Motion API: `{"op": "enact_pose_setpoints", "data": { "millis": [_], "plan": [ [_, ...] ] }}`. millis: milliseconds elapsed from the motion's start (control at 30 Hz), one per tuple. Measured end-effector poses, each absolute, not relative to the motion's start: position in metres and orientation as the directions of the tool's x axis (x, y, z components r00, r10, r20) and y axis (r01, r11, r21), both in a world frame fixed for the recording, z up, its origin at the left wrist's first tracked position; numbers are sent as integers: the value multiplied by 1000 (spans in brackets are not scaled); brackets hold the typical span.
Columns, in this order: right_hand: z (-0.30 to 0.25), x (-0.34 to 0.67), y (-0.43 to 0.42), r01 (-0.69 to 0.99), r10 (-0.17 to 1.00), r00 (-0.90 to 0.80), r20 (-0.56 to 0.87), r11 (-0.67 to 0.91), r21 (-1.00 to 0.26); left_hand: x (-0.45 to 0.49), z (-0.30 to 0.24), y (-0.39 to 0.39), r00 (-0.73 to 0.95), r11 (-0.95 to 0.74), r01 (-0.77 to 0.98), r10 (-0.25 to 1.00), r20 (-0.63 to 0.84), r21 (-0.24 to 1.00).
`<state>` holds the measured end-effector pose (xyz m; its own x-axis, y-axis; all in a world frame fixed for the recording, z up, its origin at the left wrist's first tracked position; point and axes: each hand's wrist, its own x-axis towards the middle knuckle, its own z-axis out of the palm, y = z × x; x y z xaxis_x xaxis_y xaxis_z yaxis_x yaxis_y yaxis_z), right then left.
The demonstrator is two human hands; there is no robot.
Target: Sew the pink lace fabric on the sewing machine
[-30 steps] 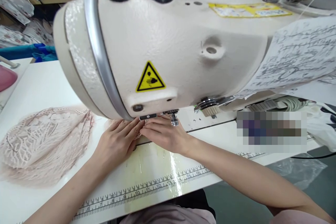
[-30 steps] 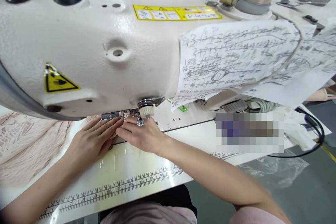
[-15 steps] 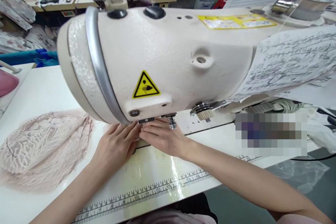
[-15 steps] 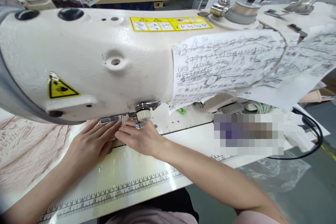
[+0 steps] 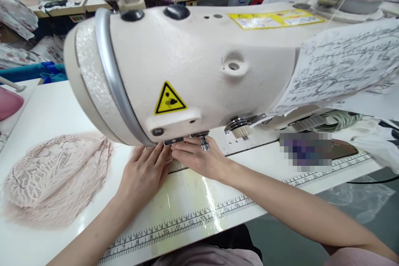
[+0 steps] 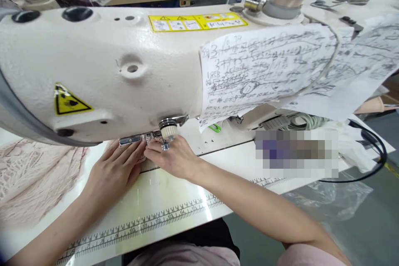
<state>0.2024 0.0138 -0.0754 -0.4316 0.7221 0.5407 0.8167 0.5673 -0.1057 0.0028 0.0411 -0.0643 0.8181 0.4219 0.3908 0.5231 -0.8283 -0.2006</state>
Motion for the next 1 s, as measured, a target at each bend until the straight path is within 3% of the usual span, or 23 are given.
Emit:
{"op": "enact_pose_setpoints", "data": {
  "millis": [133,500,867,1000],
  "plan": [
    [-78,205,16,817,657,-439,612,575,-31,4,-64,40,819,-826,525,423,389,-207],
    [-78,212,23,853,679,-449,581,519,52,6,-62,37,816,-802,541,427,390,-255],
    [-70,213,25,828,761,-382,525,534,-172,9,-62,41,797,-796,570,475,372,-205],
    [-69,214,26,830,758,-378,531,532,-169,6,-64,42,809,-806,552,455,371,-215]
  ]
}}
